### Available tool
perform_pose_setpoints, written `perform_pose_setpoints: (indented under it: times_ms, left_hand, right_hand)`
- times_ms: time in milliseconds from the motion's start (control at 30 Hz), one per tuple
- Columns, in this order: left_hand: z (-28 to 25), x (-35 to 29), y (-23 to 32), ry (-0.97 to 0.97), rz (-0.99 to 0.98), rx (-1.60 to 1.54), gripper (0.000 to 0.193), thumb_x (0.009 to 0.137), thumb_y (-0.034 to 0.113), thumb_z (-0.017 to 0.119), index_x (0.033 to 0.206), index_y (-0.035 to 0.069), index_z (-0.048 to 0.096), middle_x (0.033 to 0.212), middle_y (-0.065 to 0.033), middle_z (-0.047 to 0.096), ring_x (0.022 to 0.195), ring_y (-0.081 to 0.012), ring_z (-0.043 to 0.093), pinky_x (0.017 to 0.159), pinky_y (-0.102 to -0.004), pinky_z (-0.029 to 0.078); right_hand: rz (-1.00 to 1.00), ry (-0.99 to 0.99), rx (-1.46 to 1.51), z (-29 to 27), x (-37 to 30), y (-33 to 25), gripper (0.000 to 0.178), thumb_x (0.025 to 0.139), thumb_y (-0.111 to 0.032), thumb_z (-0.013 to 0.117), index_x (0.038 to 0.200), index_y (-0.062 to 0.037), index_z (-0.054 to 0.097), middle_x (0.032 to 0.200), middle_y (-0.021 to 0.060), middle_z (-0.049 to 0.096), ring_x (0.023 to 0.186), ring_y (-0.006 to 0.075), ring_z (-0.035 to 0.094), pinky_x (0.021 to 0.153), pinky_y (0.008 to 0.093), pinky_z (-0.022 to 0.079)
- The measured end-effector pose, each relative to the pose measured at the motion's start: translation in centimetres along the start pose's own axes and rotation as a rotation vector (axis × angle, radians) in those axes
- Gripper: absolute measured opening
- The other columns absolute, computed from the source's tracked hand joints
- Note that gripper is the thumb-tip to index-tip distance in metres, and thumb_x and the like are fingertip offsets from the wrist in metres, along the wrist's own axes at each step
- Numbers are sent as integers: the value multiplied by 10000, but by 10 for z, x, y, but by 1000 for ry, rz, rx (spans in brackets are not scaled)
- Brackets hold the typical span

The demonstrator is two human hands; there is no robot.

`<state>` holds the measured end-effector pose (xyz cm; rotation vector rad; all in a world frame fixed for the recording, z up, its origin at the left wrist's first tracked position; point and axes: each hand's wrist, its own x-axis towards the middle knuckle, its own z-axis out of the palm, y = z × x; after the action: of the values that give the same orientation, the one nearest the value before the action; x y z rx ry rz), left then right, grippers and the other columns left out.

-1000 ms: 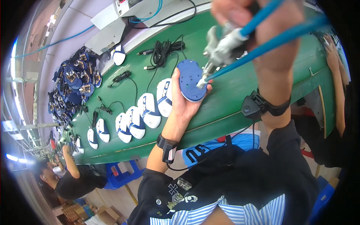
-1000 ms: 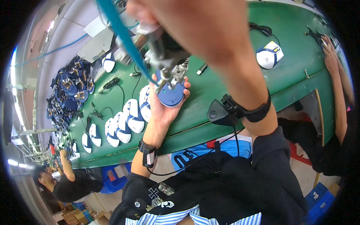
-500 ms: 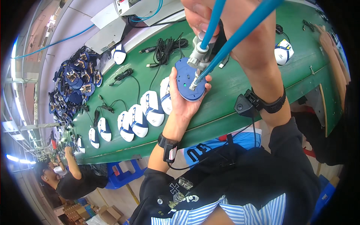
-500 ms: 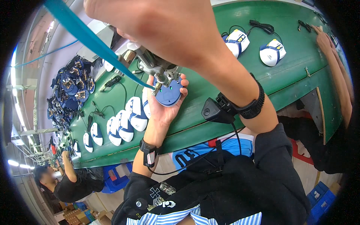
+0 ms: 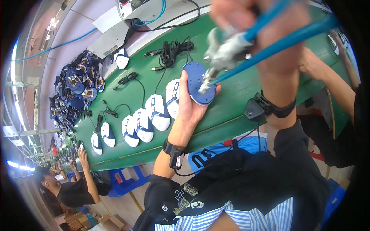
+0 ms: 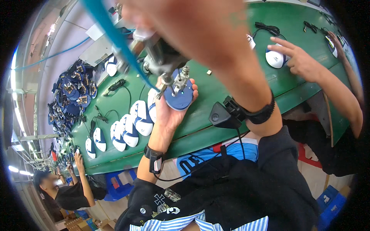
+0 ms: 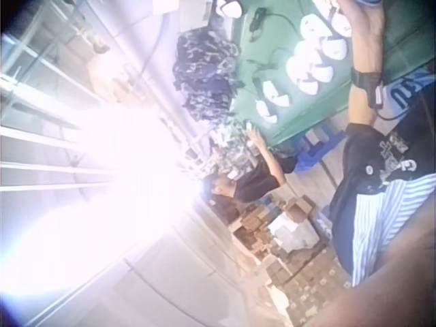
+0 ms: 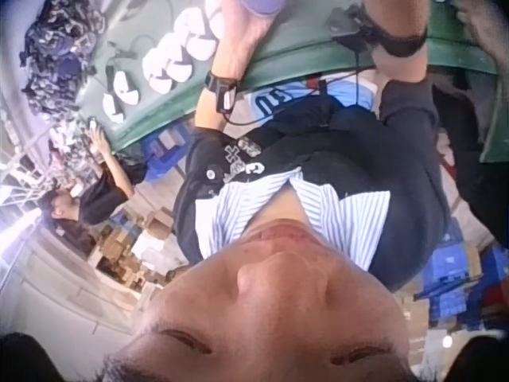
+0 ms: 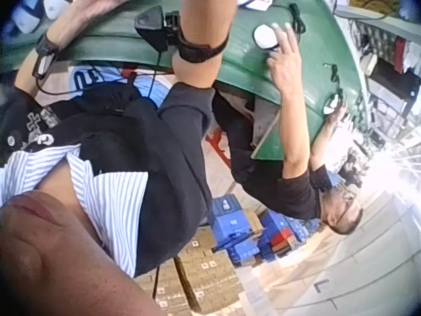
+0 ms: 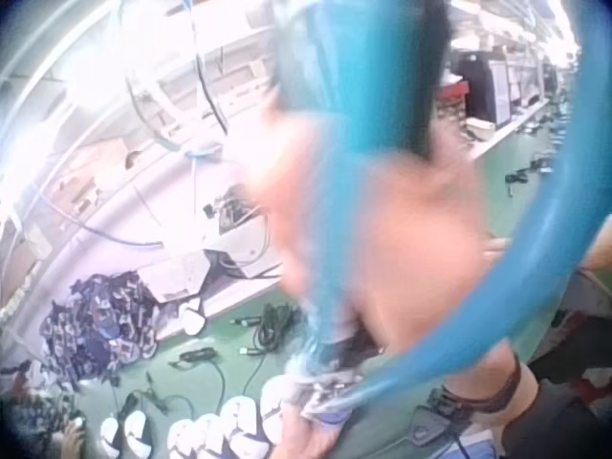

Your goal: Assembling computer mice on an industrial assembly line using a pneumatic screwdriver.

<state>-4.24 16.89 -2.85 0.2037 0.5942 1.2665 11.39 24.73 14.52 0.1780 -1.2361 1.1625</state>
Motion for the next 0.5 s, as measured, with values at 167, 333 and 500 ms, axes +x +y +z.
perform_pose_setpoints:
  times_ms: [167,333,500]
  left_hand:
    - [-17,7,-6,-67,-34,-172,609,1019,475,484,1312,-58,499,1269,-245,560,1097,-371,581,944,-469,542]
    - [-30,6,-13,-91,-81,-331,552,987,439,508,1327,4,510,1253,-189,586,1109,-344,583,964,-481,529]
    - [-10,-2,-20,-109,-75,-399,605,1009,514,511,1300,-17,507,1254,-265,579,1070,-393,616,918,-478,559]
  right_hand:
    - [16,13,8,10,-6,-30,75,862,-13,638,811,-28,586,695,-30,568,625,47,513,563,253,397]
    - [-49,-76,7,8,-3,7,79,858,-13,635,803,-31,582,689,-31,560,621,48,508,563,254,393]
    - [-56,-124,93,5,-5,31,83,855,-12,632,796,-34,578,683,-31,552,618,48,502,563,255,389]
